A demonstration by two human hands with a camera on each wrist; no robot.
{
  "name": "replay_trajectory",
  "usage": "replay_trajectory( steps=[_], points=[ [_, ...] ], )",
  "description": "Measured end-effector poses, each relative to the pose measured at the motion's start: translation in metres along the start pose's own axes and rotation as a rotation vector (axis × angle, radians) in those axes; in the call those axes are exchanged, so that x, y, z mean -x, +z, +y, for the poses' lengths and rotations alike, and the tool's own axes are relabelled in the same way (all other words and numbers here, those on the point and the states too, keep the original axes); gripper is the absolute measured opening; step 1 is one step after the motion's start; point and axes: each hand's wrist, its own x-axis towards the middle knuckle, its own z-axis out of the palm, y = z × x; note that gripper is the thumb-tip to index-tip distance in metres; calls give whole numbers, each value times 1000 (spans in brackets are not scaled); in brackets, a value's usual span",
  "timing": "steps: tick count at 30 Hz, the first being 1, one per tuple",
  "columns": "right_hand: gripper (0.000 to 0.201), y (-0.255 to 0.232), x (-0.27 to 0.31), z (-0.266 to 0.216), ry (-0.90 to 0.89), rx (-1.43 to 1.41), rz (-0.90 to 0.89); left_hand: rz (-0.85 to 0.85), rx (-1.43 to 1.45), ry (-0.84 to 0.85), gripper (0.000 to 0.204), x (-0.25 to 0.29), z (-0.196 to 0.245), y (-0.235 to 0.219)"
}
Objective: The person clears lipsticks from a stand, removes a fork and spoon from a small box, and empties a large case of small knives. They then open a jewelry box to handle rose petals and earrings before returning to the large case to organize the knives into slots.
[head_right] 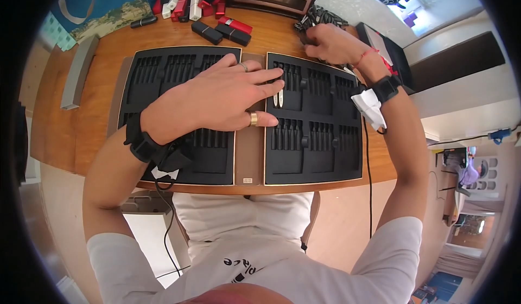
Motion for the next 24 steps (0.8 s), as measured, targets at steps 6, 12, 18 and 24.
replay_trajectory(
  steps=[6,12,18,24],
  points=[
    [32,-19,55,-51,203,-713,404,14,5,5,72,1,2,-1],
    [24,30,92,-86,308,-1392,286,18,-18,13,71,3,5,-3],
    [26,34,94,-93,371,-1497,233,-40,83,-39,65,-7,13,-13],
    [29,37,98,-104,270,-1470,187,94,246,-55,35,-19,20,-17]
  ],
)
